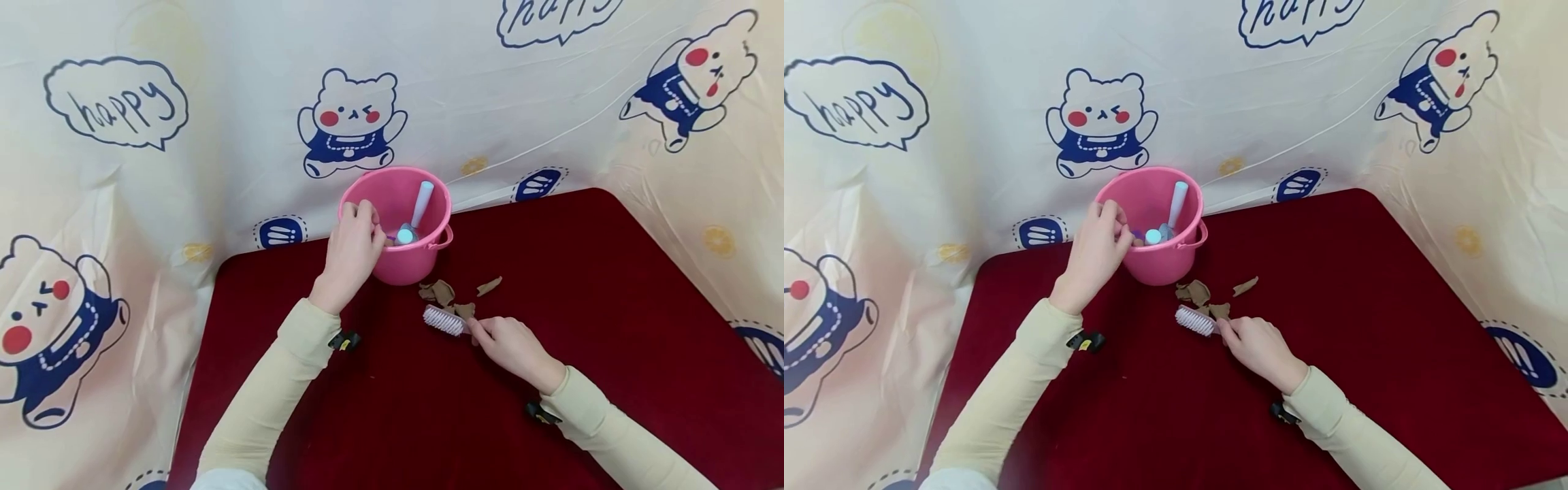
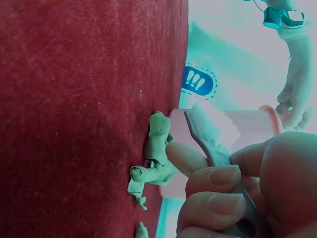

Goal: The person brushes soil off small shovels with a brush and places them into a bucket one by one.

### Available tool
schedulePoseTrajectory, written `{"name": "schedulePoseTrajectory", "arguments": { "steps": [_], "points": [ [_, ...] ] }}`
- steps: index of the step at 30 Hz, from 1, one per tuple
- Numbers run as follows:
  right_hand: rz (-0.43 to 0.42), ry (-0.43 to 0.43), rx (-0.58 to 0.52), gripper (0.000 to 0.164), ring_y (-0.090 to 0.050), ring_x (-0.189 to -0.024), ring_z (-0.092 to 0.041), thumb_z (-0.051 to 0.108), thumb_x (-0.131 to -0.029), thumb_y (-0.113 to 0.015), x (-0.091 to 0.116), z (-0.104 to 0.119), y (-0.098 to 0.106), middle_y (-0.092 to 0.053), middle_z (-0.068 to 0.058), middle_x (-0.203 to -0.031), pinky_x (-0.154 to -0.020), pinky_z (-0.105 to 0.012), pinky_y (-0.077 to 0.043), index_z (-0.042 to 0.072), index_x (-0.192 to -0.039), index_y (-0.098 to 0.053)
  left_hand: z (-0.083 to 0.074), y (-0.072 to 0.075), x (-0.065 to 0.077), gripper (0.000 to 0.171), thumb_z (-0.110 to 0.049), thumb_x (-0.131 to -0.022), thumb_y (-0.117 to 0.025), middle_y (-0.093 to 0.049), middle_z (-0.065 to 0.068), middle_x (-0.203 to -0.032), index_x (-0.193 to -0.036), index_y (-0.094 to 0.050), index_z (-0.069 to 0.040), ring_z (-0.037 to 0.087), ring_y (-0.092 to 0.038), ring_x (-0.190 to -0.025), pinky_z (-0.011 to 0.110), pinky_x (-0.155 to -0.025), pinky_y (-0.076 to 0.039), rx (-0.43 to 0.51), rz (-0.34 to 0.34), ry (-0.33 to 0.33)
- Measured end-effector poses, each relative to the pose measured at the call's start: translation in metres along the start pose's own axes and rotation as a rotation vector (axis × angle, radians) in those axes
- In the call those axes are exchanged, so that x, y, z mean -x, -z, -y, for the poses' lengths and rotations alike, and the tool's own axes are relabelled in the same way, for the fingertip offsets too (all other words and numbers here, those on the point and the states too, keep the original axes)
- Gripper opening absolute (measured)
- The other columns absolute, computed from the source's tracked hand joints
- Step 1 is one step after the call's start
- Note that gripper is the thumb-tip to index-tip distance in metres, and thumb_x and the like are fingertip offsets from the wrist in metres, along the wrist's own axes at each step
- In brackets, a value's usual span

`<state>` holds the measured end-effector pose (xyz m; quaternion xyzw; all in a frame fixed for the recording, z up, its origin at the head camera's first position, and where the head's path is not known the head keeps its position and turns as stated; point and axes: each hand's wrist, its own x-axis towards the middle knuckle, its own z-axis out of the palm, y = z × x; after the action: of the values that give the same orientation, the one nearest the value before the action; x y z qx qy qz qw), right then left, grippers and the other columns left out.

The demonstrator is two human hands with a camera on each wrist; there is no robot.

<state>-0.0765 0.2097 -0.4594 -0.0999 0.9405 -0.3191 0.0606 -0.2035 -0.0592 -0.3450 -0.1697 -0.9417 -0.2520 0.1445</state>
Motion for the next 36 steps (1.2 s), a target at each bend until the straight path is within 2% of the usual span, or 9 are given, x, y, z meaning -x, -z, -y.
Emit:
{"name": "schedulePoseTrajectory", "arguments": {
  "steps": [7, 12, 18, 25, 31, 33, 36],
  "points": [
    [0.008, -0.002, 0.003, 0.041, -0.041, -0.049, -0.008, 0.03, -0.11, -0.052, -0.001, -0.001, -0.002, -0.047, 0.009, -0.054, -0.053, -0.028, -0.042, 0.014, -0.077, -0.072, 0.005, 0.004, 0.004, 0.021, -0.014, -0.1, -0.069, -0.055, 0.017, -0.11, -0.116, -0.061, -0.002, 0.031, -0.063, -0.086, 0.042, -0.076, -0.059, 0.056, -0.036, 0.01],
    [0.005, 0.01, 0.004, 0.041, -0.04, -0.049, -0.008, 0.029, -0.11, -0.052, -0.002, 0.001, -0.002, -0.047, 0.009, -0.055, -0.052, -0.028, -0.041, 0.013, -0.078, -0.073, 0.007, 0.007, 0.008, 0.02, -0.014, -0.099, -0.07, -0.059, 0.016, -0.109, -0.114, -0.065, -0.001, 0.029, -0.062, -0.086, 0.042, -0.074, -0.058, 0.106, -0.057, 0.003],
    [0.013, 0.011, 0.004, 0.04, -0.04, -0.049, -0.008, 0.028, -0.11, -0.052, -0.003, 0.003, -0.003, -0.047, 0.008, -0.055, -0.051, -0.028, -0.04, 0.012, -0.079, -0.073, 0.012, 0.011, 0.018, 0.021, -0.02, -0.099, -0.071, -0.06, 0.014, -0.105, -0.113, -0.066, -0.005, 0.026, -0.063, -0.081, 0.042, -0.07, -0.058, 0.074, -0.08, -0.006],
    [0.011, 0.033, 0.007, 0.039, -0.041, -0.05, -0.008, 0.029, -0.11, -0.053, -0.003, 0.004, -0.003, -0.05, 0.009, -0.057, -0.052, -0.028, -0.042, 0.012, -0.08, -0.073, 0.02, 0.016, 0.04, 0.021, -0.02, -0.1, -0.069, -0.062, 0.014, -0.103, -0.115, -0.068, -0.005, 0.026, -0.06, -0.077, 0.041, -0.063, -0.054, 0.031, -0.118, -0.037],
    [0.0, 0.022, 0.013, 0.035, -0.044, -0.054, -0.009, 0.028, -0.109, -0.053, -0.004, 0.005, 0.002, -0.053, 0.009, -0.063, -0.057, -0.03, -0.044, 0.013, -0.084, -0.072, 0.026, 0.018, 0.063, 0.021, -0.022, -0.101, -0.068, -0.065, 0.013, -0.105, -0.116, -0.07, -0.008, 0.026, -0.06, -0.081, 0.041, -0.059, -0.053, -0.007, -0.105, -0.02],
    [-0.006, 0.018, 0.007, 0.033, -0.045, -0.056, -0.009, 0.028, -0.11, -0.053, -0.004, 0.006, 0.004, -0.058, 0.006, -0.068, -0.058, -0.03, -0.044, 0.012, -0.089, -0.073, 0.029, 0.017, 0.072, 0.021, -0.023, -0.101, -0.067, -0.066, 0.013, -0.104, -0.115, -0.07, -0.008, 0.026, -0.061, -0.08, 0.041, -0.057, -0.053, -0.022, -0.093, -0.016],
    [-0.019, 0.005, 0.007, 0.035, -0.042, -0.054, -0.01, 0.029, -0.111, -0.049, -0.004, 0.008, 0.01, -0.056, 0.004, -0.068, -0.053, -0.03, -0.041, 0.011, -0.089, -0.07, 0.033, 0.014, 0.086, 0.021, -0.022, -0.1, -0.068, -0.067, 0.014, -0.104, -0.115, -0.07, -0.006, 0.028, -0.063, -0.081, 0.042, -0.056, -0.055, -0.044, -0.075, -0.018]
  ]
}}
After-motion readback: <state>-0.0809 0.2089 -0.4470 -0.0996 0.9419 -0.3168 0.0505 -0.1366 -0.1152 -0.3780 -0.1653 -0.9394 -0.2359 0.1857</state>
